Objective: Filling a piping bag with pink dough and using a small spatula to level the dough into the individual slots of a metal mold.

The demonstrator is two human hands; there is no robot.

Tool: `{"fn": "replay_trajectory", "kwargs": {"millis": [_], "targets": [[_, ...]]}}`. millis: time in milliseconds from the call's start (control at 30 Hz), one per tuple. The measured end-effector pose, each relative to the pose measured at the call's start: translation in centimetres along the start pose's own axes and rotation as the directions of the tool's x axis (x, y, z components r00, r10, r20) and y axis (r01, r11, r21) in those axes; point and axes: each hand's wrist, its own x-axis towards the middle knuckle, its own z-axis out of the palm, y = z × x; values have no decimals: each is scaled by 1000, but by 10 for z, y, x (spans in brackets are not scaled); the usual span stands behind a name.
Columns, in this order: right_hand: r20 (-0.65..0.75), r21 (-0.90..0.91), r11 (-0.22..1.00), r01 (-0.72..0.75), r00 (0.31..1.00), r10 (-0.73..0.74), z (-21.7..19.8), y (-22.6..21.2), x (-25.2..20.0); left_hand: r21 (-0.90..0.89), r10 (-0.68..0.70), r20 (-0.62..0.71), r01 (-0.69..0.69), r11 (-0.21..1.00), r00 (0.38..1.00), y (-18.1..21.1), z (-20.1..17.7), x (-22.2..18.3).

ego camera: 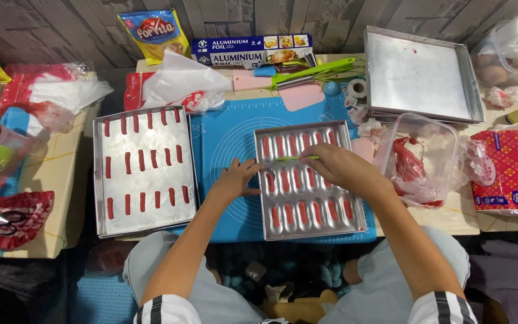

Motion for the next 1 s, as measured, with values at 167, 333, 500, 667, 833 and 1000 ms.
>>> {"fn": "replay_trajectory", "kwargs": {"millis": [167, 333, 500, 667, 833, 1000], "targets": [[34, -24, 1000, -5, 999, 6, 2, -1, 4, -10, 17, -20, -17, 1000, 1000, -3, 6, 2], [57, -58, 998, -19, 998, 22, 3, -2, 5, -9, 11, -30, -12, 1000, 999, -2, 5, 2], [45, -92, 995, 26, 999, -22, -1, -7, 2, -37, 10, -4, -10, 999, 1000, -3, 5, 5], [16, -112, 993, 33, 999, -31, 4, -1, 5, -34, -1, 18, 2, 999, 1000, 1, -2, 0], [-75, -27, 996, 82, 994, -84, -2, 9, 1, 5, 36, -66, -36, 999, 997, -6, 12, 6], [-135, -212, 967, 142, 976, -173, 21, 26, 10, -11, 60, -112, -62, 998, 992, -11, 18, 8]]}}
